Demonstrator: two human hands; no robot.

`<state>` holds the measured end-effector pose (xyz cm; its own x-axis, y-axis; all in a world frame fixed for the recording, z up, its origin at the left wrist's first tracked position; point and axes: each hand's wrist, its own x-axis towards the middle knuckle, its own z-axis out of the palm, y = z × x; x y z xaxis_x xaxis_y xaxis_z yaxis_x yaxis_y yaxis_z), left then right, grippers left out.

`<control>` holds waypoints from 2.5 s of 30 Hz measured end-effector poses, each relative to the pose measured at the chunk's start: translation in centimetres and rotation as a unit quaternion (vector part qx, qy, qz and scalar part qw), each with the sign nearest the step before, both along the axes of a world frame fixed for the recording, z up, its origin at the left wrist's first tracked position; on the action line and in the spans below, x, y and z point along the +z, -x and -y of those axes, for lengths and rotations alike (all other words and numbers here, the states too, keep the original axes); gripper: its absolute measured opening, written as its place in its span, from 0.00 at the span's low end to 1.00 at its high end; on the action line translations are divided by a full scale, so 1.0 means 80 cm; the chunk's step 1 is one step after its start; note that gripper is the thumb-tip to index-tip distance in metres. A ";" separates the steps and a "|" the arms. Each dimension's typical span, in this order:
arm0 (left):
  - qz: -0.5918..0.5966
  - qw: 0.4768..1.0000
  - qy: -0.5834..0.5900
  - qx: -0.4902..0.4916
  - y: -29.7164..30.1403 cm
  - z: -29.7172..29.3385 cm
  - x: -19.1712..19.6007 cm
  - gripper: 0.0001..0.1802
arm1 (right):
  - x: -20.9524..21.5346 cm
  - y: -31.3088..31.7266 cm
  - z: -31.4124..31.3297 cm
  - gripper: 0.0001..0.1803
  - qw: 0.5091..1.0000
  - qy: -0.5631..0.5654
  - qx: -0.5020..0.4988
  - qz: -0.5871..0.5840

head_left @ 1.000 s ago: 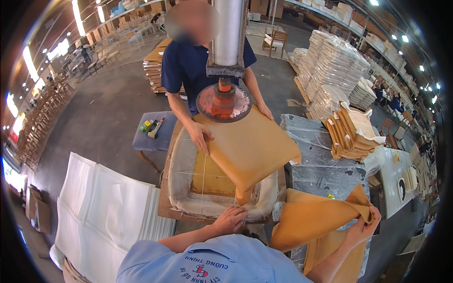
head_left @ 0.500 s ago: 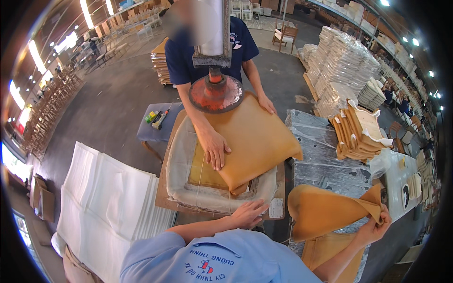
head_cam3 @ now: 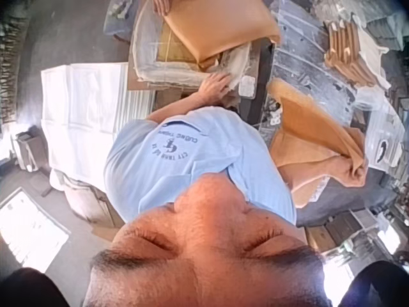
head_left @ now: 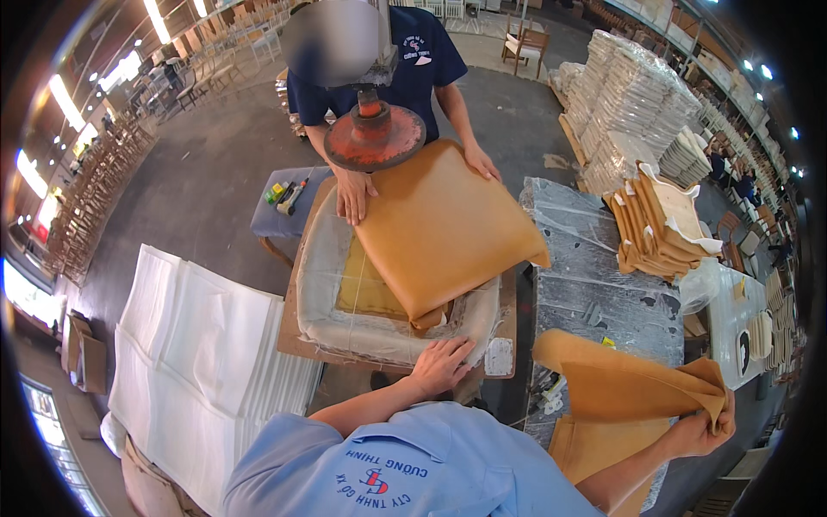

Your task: The person uses a staple gun to attach white fabric to a wooden chair seat frame while a coworker assists by applying adhesive. The person repeatedly staples the fabric edges, flips the seat, and places a brown protective sheet over the finished side.

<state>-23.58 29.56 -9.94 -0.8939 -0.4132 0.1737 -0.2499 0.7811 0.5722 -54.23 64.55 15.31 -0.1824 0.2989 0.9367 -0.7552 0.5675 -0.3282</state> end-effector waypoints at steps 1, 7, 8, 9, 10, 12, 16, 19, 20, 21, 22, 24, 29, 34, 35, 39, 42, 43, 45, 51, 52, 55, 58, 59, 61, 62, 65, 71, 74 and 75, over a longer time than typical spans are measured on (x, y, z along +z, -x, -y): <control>-0.009 1.000 0.007 -0.001 0.000 0.001 0.000 0.32 | -0.003 -0.002 -0.002 0.14 1.000 0.008 0.010 0.004; -0.038 0.999 0.028 -0.021 -0.003 0.006 -0.003 0.33 | -0.011 -0.011 0.010 0.13 0.959 0.064 0.276 0.029; -0.018 0.999 0.021 -0.033 -0.002 0.007 0.003 0.34 | -0.011 -0.017 0.011 0.13 0.952 0.070 0.297 0.037; -0.013 0.999 0.020 -0.029 -0.004 0.009 0.005 0.34 | -0.010 -0.023 0.015 0.13 0.943 0.079 0.320 0.047; -0.008 1.000 0.014 -0.026 -0.005 0.007 0.004 0.34 | -0.013 -0.027 0.017 0.12 0.955 0.081 0.279 0.061; 0.003 1.000 0.005 -0.029 -0.006 0.007 0.003 0.35 | -0.014 -0.034 0.015 0.12 0.973 0.075 0.206 0.076; -0.021 0.999 0.008 -0.037 -0.006 0.009 0.004 0.34 | -0.016 -0.038 -0.002 0.11 0.987 0.052 0.135 0.067; -0.007 0.999 -0.008 -0.036 -0.009 0.010 0.006 0.33 | -0.018 -0.043 -0.014 0.11 0.989 0.051 0.119 0.065; -0.004 0.999 -0.011 -0.038 -0.011 0.011 0.007 0.34 | -0.019 -0.045 -0.018 0.11 0.990 0.055 0.114 0.066; 0.000 0.999 -0.014 -0.040 -0.012 0.013 0.007 0.34 | -0.020 -0.046 -0.022 0.11 0.991 0.050 0.102 0.066; 0.001 0.999 -0.018 -0.044 -0.010 0.013 0.010 0.35 | -0.019 -0.047 -0.029 0.11 0.993 0.044 0.089 0.063; 0.083 0.995 -0.046 -0.031 -0.005 0.014 0.016 0.38 | -0.018 -0.048 -0.046 0.12 0.995 0.025 0.081 0.057; 0.189 0.981 -0.027 0.041 0.050 0.002 0.037 0.50 | 0.002 -0.053 -0.074 0.12 0.993 -0.055 0.102 0.018; 0.184 0.978 -0.024 0.093 0.064 -0.006 0.014 0.54 | 0.022 -0.050 -0.068 0.11 0.985 -0.086 0.148 0.004; 0.185 0.979 -0.023 0.084 0.060 -0.008 0.011 0.54 | 0.026 -0.049 -0.068 0.11 0.981 -0.085 0.173 0.002; 0.177 0.982 -0.017 0.056 0.031 -0.002 0.007 0.52 | 0.030 -0.041 -0.078 0.12 0.948 -0.038 0.316 0.014; 0.182 0.982 0.000 0.048 0.005 0.001 0.010 0.51 | 0.027 -0.030 -0.064 0.12 0.943 -0.017 0.331 0.034; 0.188 0.981 0.008 0.048 -0.006 0.001 0.013 0.51 | 0.026 -0.031 -0.050 0.12 0.941 -0.013 0.336 0.041; 0.199 0.979 0.012 0.051 -0.022 0.003 0.015 0.51 | 0.024 -0.032 -0.018 0.12 0.938 0.006 0.342 0.053; 0.169 0.980 0.010 0.102 -0.067 -0.002 0.014 0.48 | 0.028 -0.017 0.049 0.16 0.947 -0.120 0.296 0.044; 0.169 0.979 0.002 0.113 -0.074 -0.004 0.015 0.47 | 0.031 -0.017 0.063 0.17 0.943 -0.160 0.290 0.031; 0.179 0.972 0.017 0.151 -0.099 -0.006 0.020 0.45 | 0.036 -0.032 0.116 0.20 0.918 -0.185 0.348 0.048; 0.177 0.965 0.020 0.191 -0.131 -0.005 0.020 0.43 | 0.058 -0.060 0.177 0.20 0.899 -0.215 0.374 0.073; 0.177 0.963 0.029 0.202 -0.139 -0.003 0.020 0.43 | 0.067 -0.068 0.196 0.19 0.897 -0.231 0.369 0.075; 0.170 0.961 0.024 0.219 -0.153 0.000 0.020 0.43 | 0.080 -0.082 0.233 0.18 0.891 -0.249 0.371 0.079; 0.164 0.961 0.023 0.223 -0.159 0.001 0.021 0.42 | 0.086 -0.089 0.251 0.17 0.888 -0.259 0.371 0.082; 0.149 0.960 0.021 0.236 -0.178 0.010 0.024 0.41 | 0.103 -0.110 0.295 0.15 0.884 -0.295 0.349 0.102; 0.103 0.964 0.013 0.245 -0.228 0.043 0.021 0.37 | 0.122 -0.133 0.381 0.14 0.855 -0.358 0.369 0.072; 0.127 0.975 -0.026 0.182 -0.251 0.082 0.025 0.40 | 0.127 -0.140 0.402 0.16 0.828 -0.392 0.396 0.065; 0.134 0.975 -0.074 0.160 -0.251 0.094 0.026 0.42 | 0.129 -0.141 0.409 0.17 0.820 -0.389 0.415 0.072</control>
